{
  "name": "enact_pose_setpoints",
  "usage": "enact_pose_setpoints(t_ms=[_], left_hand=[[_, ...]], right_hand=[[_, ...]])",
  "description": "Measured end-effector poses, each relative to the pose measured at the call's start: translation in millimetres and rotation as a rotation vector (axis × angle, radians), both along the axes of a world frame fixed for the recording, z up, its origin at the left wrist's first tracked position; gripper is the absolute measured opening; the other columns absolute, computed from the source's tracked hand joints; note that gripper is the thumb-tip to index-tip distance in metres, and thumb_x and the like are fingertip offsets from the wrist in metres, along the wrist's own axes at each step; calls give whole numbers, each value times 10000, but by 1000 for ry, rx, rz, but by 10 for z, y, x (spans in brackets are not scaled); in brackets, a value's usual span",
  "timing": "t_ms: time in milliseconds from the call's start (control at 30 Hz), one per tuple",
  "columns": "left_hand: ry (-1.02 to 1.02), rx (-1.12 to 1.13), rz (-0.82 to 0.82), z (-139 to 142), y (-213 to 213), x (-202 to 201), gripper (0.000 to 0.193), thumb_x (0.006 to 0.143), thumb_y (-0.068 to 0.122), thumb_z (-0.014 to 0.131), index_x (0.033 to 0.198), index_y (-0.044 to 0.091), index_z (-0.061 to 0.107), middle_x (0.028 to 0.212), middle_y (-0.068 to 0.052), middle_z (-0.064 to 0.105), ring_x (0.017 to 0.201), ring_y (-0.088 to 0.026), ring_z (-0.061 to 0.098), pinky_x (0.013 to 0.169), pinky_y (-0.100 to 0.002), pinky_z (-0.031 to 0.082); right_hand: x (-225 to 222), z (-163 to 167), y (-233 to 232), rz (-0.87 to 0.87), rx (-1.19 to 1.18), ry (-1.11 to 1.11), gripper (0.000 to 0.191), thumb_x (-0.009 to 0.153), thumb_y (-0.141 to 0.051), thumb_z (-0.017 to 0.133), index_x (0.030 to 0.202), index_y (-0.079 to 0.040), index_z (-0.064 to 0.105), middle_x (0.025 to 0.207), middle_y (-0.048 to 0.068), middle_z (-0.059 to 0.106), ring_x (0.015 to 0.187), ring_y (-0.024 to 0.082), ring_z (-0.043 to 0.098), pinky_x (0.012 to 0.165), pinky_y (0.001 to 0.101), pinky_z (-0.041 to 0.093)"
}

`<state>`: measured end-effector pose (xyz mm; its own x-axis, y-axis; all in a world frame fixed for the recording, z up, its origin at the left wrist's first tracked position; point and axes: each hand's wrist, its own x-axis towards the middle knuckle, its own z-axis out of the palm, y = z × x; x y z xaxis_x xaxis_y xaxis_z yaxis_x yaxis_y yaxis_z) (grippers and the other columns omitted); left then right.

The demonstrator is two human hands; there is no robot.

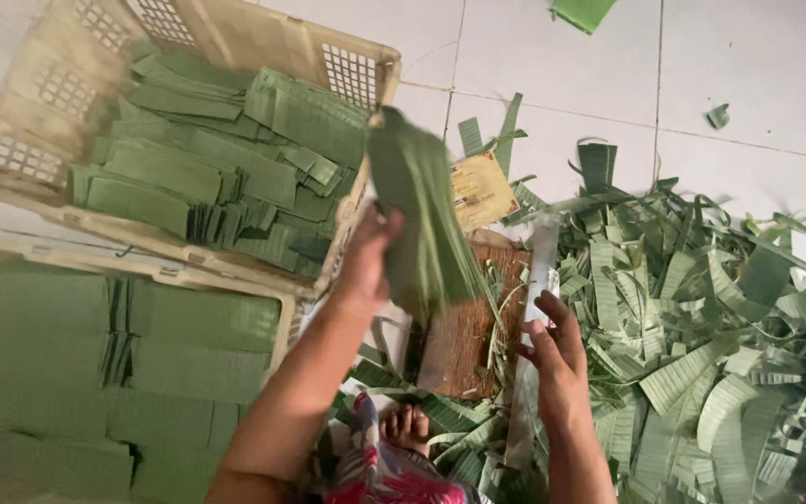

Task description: The person sits on the floor and folds cut banana leaf pieces, aligning them into neat stacks. They trim a stack with a red-handled knife on a wooden board, press the folded leaves flat, and place finished stacks into plastic baskets.

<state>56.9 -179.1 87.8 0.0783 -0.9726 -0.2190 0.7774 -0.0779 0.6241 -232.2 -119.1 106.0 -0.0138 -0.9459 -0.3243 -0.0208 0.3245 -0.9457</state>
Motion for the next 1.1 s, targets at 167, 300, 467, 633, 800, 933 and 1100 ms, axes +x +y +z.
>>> enact_pose_setpoints(t_ms=[167,300,467,633,800,933,1100], left_hand=[[-22,93,605,-186,-706,1273,527,996,255,647,1445,80,432,1339,-135,614,1143,-334,661,960,-559,598],[-20,443,708,-571,-946,1692,522,994,282,636,1435,81,443,1390,-124,600,1166,-338,663,939,-590,596],[-78,597,518,-808,-1112,1590,610,1002,363,591,1508,77,408,1514,-139,505,1293,-369,583,1036,-639,501],[-352,834,345,-672,-1297,1456,664,1013,422,506,1565,78,373,1624,-128,396,1395,-348,493,1109,-673,386],[-485,491,260,-702,-1139,1387,610,1016,349,510,1545,83,363,1587,-142,424,1343,-328,534,1085,-612,427],[-410,594,-132,-1032,384,620,572,1018,291,512,1529,88,356,1558,-152,446,1302,-311,567,1066,-563,459],[-361,829,-589,-1096,1847,-465,532,1020,218,516,1509,93,347,1522,-166,475,1250,-291,608,1042,-502,499]], right_hand=[[17,-180,20,-43,66,-12,523,954,-197,560,1456,-66,497,1409,84,563,1087,184,610,846,381,559],[145,-465,203,-21,245,-72,472,938,-194,587,1392,-91,512,1259,112,632,925,221,699,765,401,613],[219,-701,492,80,265,127,425,951,-193,663,1357,-105,573,1079,124,658,849,165,631,721,337,554],[365,-758,649,221,14,312,427,939,-149,688,1349,-88,585,1039,96,607,855,169,618,734,323,549],[458,-648,857,360,88,341,438,893,-210,717,1299,-101,594,1224,142,572,944,297,698,817,401,581],[182,-543,935,563,-303,580,433,911,-296,679,1296,-109,612,1259,151,633,1155,388,666,925,471,563],[-459,-530,796,578,64,878,379,955,-358,574,1255,-129,611,1220,153,656,1035,363,693,832,475,571]])
